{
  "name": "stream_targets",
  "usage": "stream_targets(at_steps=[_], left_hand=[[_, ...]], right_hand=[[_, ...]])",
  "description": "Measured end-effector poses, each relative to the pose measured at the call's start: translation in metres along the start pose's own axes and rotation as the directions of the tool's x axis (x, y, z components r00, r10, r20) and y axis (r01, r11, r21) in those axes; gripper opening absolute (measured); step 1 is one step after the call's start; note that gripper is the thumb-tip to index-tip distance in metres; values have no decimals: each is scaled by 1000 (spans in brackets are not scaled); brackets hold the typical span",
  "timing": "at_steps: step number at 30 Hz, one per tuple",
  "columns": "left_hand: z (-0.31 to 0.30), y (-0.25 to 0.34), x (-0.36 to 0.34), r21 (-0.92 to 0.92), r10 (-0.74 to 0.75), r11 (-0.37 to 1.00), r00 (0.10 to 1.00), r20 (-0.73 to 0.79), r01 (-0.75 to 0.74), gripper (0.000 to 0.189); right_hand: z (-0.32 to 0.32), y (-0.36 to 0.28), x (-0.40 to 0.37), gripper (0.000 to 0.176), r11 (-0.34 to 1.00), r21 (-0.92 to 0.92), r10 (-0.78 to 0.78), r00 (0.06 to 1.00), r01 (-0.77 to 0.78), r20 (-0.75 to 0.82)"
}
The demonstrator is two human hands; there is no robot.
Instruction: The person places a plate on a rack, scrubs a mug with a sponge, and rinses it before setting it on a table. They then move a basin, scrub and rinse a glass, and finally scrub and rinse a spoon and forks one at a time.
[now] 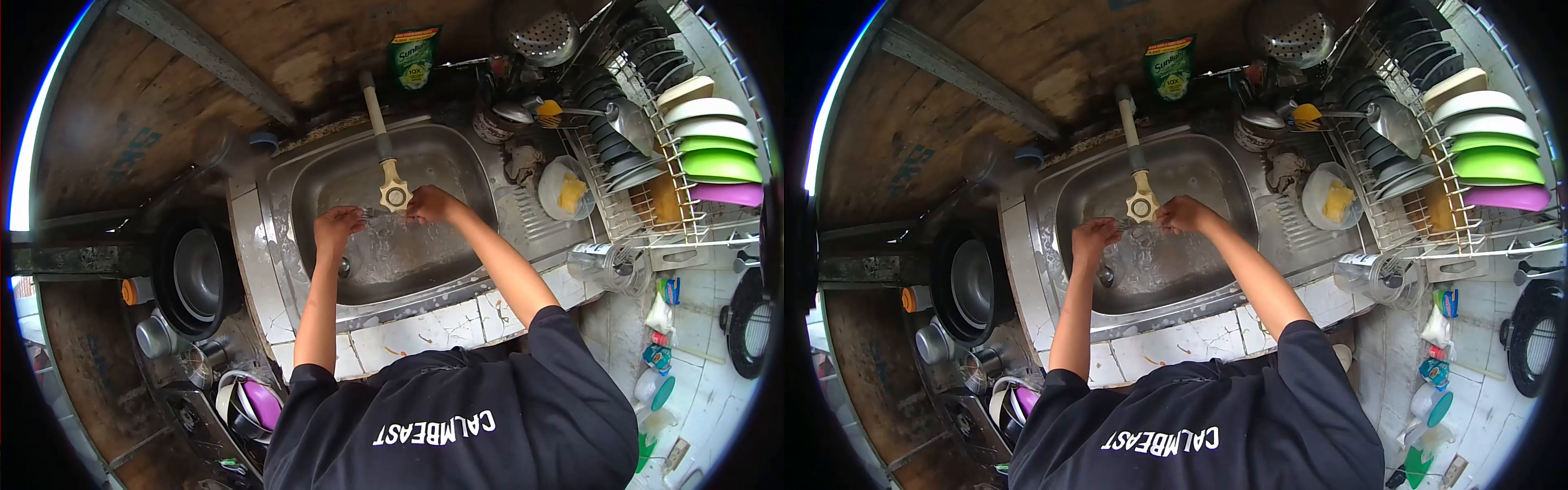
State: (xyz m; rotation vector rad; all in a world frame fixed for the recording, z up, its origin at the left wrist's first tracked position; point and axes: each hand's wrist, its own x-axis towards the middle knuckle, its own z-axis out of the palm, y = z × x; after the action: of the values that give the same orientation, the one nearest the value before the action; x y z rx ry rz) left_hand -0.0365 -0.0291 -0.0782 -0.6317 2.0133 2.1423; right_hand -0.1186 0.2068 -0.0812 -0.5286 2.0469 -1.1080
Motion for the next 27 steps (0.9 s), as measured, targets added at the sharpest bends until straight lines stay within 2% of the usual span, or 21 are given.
stream_targets(at_steps=[2,5,7,8,9,10,11,12,14,15,17,18,19,21,22,23,25,26,27], left_hand=[[-14,-5,1,-82,-24,997,990,-142,13,21],[-22,-12,1,-182,-34,983,987,-158,5,21],[-10,-19,-6,-228,-83,972,987,-136,50,19],[1,-31,-7,-354,-89,935,987,-134,36,18],[12,-39,-8,-472,-93,882,987,-131,21,17],[25,-43,-14,-503,-133,857,991,-15,108,17],[41,-48,-19,-495,-180,846,980,85,198,19],[57,-54,-22,-476,-224,831,957,184,286,21],[88,-69,-33,-360,-220,891,957,189,276,22],[97,-70,-42,-364,-223,889,957,185,277,22],[106,-63,-50,-311,-378,854,908,179,417,21],[103,-69,-48,-250,-337,893,924,179,374,20],[99,-66,-50,-254,-339,892,924,175,375,20],[82,-60,-53,-202,-372,893,912,174,403,21],[67,-63,-50,-184,-382,882,887,259,433,21],[54,-58,-53,-131,-417,880,875,246,456,19],[26,-57,-61,-73,-466,868,857,221,491,13],[10,-61,-64,-176,-456,854,868,196,489,12],[-3,-58,-69,-231,-468,846,877,107,480,14]], right_hand=[[-3,-7,-8,20,998,4,55,998,-55,28],[8,-4,-30,21,993,77,85,996,-86,15],[27,-1,-50,24,962,265,80,995,-60,-63],[36,2,-58,24,963,261,81,994,-61,-67],[46,6,-63,24,934,354,106,988,-59,-114],[56,12,-66,24,894,445,135,978,-52,-158],[65,19,-68,24,893,447,139,977,-54,-161],[74,26,-68,24,846,529,155,979,-64,-130],[86,24,-76,23,692,715,215,973,-96,-78],[93,19,-86,23,693,714,216,974,-101,-72],[95,9,-101,23,504,858,235,971,-96,-30],[85,8,-110,24,586,773,304,950,-244,70],[75,11,-120,24,587,771,304,950,-249,76],[47,22,-139,27,809,552,263,964,-203,-31],[28,27,-149,27,834,536,262,950,-134,-169],[4,36,-159,28,859,507,257,914,-69,-312],[-49,58,-184,27,919,392,244,732,35,-636],[-75,72,-197,28,930,362,252,606,64,-754],[-98,89,-209,29,941,327,252,465,88,-849]])
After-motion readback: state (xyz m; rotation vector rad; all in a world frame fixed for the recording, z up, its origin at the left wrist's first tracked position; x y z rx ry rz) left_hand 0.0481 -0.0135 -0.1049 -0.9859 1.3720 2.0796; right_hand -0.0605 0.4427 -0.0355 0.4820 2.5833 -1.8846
